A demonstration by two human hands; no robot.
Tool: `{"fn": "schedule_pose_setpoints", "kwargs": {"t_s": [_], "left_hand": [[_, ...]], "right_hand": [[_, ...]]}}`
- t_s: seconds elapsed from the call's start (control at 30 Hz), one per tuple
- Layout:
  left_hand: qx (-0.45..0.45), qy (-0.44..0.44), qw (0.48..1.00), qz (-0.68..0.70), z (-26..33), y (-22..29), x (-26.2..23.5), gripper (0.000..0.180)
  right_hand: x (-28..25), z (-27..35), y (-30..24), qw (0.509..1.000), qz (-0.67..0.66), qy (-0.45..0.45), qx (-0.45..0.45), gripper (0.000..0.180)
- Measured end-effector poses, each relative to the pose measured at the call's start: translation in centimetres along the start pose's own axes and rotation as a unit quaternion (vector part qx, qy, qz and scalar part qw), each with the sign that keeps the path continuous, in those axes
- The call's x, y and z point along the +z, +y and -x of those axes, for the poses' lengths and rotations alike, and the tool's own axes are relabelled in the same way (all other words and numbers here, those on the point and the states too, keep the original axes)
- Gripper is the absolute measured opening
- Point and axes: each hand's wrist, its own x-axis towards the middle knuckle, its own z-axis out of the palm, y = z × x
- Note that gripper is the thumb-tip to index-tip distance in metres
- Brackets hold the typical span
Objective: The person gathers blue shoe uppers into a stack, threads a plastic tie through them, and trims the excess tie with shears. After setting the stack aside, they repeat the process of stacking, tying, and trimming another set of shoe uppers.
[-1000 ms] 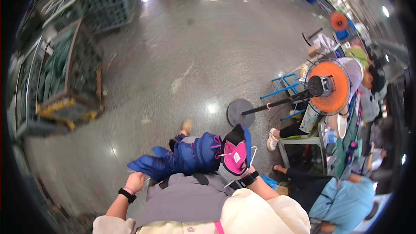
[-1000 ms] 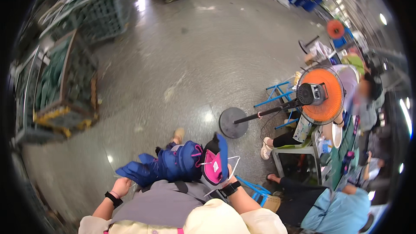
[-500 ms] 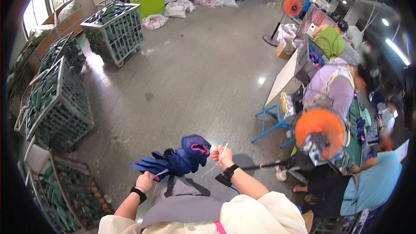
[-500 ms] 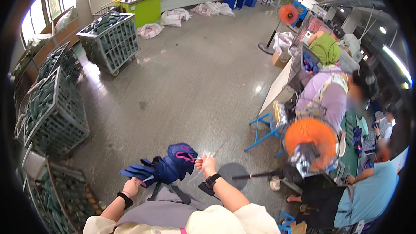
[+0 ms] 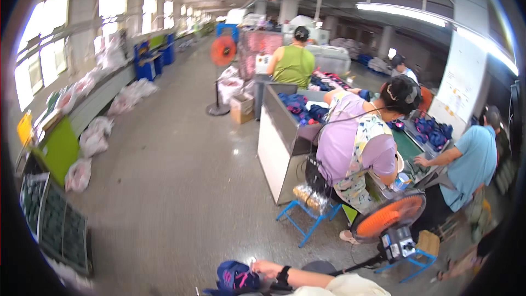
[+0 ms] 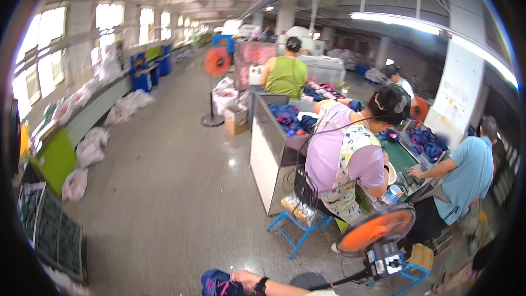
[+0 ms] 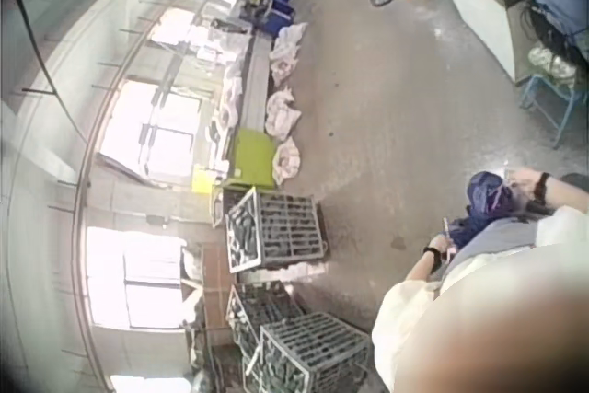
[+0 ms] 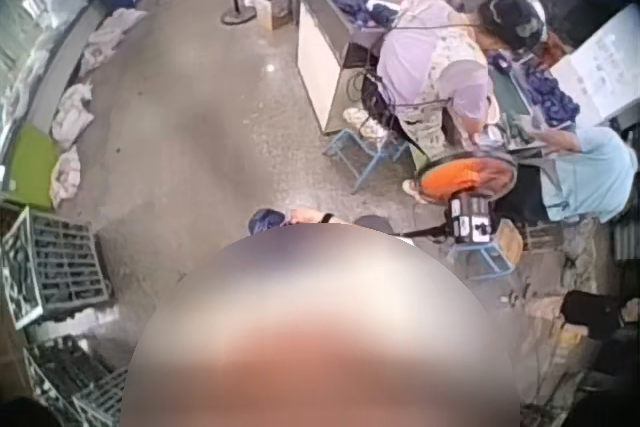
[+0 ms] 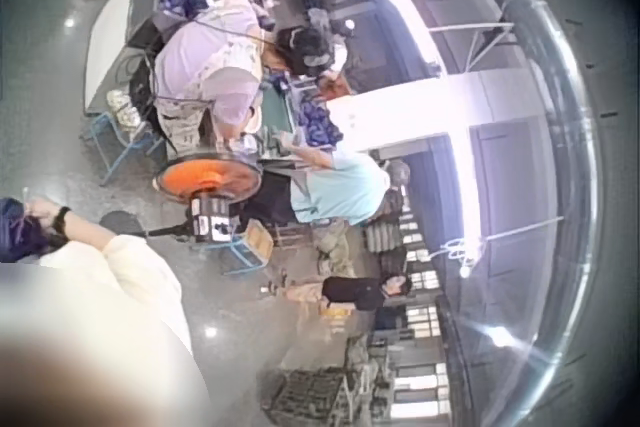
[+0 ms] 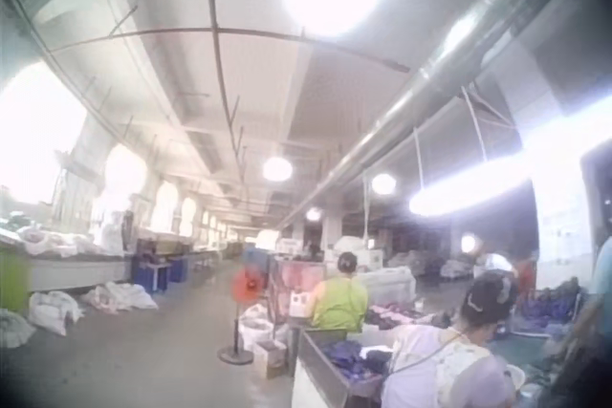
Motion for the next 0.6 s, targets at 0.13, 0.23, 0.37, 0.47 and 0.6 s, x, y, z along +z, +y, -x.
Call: {"fn": "schedule_pose_setpoints", "kwargs": {"t_s": [0.13, 0.23, 0.37, 0.47, 0.6], "left_hand": [[-0.013, 0.037, 0.908, 0.417, -17.3, 0.6, -12.3, 0.018], [-0.001, 0.156, 0.896, 0.415, -23.7, 8.9, -25.0, 0.022], [0.222, 0.369, 0.873, -0.23, -38.0, 14.9, -43.3, 0.005], [0.374, 0.362, 0.741, 0.425, -41.3, 26.8, -56.8, 0.032], [0.482, 0.194, 0.621, 0.586, -38.9, 50.1, -70.3, 0.021]], "right_hand": [[-5.9, -1.2, -7.4, 0.93, -0.367, 0.013, 0.012, 0.022], [-13.0, -4.9, -13.4, 0.931, -0.354, 0.017, -0.081, 0.018], [-23.3, -9.3, -26.7, 0.875, -0.427, -0.066, -0.22, 0.015], [-30.1, -7.6, -38.0, 0.868, -0.365, 0.031, -0.335, 0.033], [-38.3, -3.1, -50.6, 0.747, -0.33, 0.129, -0.562, 0.04]]}}
